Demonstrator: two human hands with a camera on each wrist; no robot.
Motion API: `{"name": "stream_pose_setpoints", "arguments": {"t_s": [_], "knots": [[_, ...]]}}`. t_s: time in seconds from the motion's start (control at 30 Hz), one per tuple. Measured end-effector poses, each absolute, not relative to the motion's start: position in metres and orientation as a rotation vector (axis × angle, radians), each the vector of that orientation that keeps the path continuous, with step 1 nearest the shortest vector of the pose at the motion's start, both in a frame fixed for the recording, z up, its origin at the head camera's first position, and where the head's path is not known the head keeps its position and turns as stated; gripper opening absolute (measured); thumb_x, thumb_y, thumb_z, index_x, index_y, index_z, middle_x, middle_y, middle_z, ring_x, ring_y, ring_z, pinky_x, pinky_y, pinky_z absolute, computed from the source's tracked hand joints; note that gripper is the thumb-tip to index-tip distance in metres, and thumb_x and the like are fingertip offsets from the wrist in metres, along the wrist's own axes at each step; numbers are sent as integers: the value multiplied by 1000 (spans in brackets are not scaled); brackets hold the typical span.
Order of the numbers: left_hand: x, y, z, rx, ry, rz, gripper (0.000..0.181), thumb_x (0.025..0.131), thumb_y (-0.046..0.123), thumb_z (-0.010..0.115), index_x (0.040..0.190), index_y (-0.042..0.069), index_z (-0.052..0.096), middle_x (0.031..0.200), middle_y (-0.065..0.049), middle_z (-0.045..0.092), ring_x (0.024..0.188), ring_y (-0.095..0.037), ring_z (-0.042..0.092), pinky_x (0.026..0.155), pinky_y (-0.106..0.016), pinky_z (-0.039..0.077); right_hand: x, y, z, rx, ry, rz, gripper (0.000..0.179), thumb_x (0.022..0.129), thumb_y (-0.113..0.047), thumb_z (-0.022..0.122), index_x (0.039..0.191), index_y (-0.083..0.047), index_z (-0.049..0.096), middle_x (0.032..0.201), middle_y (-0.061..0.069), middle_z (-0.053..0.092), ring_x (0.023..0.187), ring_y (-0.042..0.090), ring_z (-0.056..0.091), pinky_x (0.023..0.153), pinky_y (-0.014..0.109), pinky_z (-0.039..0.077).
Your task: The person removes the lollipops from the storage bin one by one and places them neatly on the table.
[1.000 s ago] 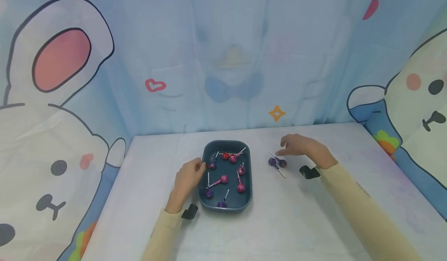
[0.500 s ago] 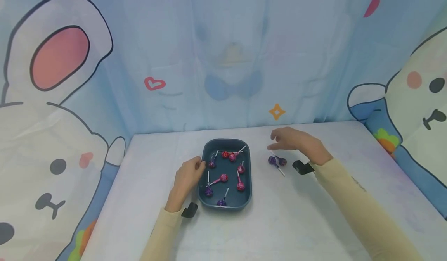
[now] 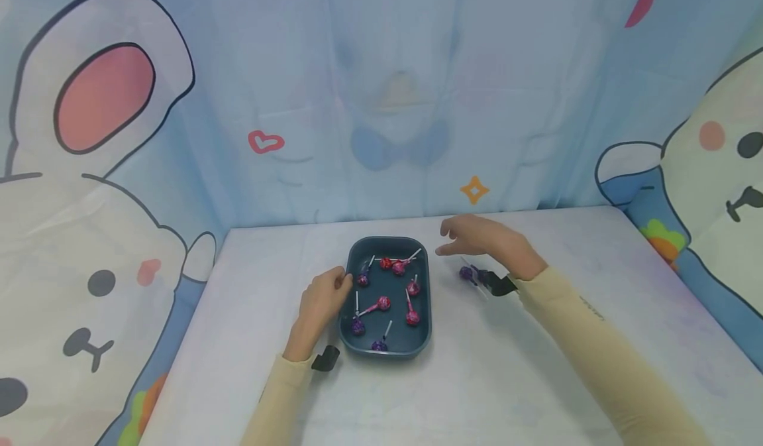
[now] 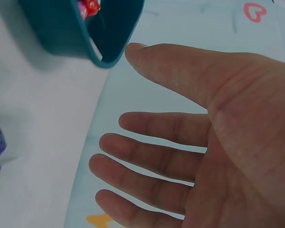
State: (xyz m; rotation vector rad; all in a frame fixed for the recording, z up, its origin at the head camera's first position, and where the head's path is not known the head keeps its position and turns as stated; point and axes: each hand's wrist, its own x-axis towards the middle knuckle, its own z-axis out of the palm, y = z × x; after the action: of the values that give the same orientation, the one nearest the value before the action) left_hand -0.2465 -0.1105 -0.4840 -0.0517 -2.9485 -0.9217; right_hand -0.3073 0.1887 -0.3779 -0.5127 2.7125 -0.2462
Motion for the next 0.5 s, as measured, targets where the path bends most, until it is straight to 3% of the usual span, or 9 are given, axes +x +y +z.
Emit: {"name": "stream_pose_setpoints", "arguments": {"t_s": [0.5], "knots": [[-246,-110,-483,-55,-2951,-914,26,91,35,49,73,17,51,59,1,47,54,-13,45,47,-27,33,-298,138,-377,-670,2699,-235,54,83,-41,63,123,-5,53,121,15,58,109,27,55,90,44,44]]}}
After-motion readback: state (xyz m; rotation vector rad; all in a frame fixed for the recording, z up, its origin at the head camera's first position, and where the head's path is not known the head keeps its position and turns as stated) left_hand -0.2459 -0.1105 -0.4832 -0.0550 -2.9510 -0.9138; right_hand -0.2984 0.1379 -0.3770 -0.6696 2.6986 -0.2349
